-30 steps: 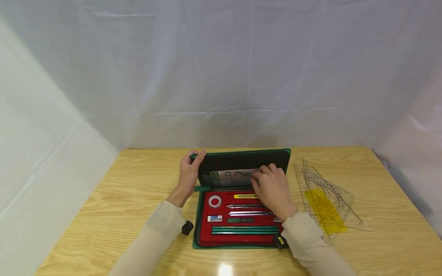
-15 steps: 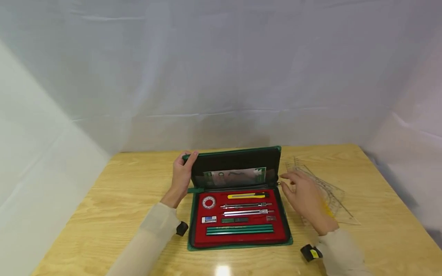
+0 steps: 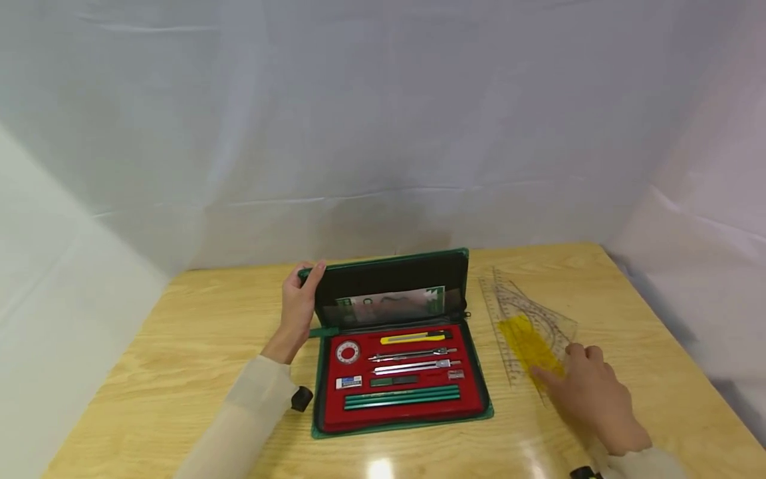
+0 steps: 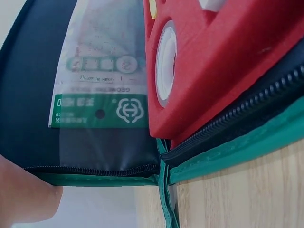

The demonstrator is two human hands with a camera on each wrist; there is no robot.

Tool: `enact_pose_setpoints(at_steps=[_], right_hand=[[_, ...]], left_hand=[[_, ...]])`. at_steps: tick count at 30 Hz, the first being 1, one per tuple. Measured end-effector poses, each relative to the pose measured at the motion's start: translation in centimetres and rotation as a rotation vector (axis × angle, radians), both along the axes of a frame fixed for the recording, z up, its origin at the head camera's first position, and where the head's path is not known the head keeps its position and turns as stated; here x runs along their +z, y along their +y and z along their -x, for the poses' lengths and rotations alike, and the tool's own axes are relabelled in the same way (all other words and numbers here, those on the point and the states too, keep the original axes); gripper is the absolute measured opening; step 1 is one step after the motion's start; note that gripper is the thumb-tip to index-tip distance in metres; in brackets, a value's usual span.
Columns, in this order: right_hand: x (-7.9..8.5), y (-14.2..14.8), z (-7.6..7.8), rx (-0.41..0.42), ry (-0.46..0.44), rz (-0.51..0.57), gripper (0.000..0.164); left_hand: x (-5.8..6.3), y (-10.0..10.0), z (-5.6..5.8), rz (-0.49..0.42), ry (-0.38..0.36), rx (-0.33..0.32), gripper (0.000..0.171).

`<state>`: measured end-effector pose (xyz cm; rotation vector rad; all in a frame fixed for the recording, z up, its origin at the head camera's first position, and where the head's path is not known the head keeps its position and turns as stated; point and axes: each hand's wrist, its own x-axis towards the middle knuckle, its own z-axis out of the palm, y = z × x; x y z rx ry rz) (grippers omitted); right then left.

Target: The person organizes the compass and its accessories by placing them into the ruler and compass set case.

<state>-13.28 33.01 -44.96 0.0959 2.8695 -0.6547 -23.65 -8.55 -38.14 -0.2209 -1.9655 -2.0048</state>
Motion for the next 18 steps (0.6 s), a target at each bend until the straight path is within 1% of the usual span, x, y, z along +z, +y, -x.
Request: enact_pose_setpoints(at_steps=[3,6,11,14,16,18], right_hand=[[-0.4,-0.4,0.3,0.029,0.014,0.046,0.091],[-0.6,-0.4,0.6,0.043,0.033,0.070,0.084],[-0.9,0.0,0.8,0.020,0.018,0.069,0.087],[-1.1,0.4,0.9,0.007,0.033,0.097,0.085],[-1.2,0.6,0.8,-0.006,0.070,0.127,0.080],[-1.5,0.9,0.5,-0.023,0.142,0.163,0.071]], left_hand=[[-0.1,-0.3,-0.2,-0.009,0.003,0.014,0.021],[-0.2,-0.4,-0.3,-0.017,0.008,0.010,0.021],[-0.3,-0.3,-0.2,-0.037,0.030,-0.017,0.023],[-0.3,-0.3,-0.2,-0.041,0.043,-0.020,0.023],[-0.3,-0.3,-0.2,-0.045,0.047,-0.019,0.023],[-0.4,-0.3,-0.2,-0.044,0.046,-0.018,0.024]])
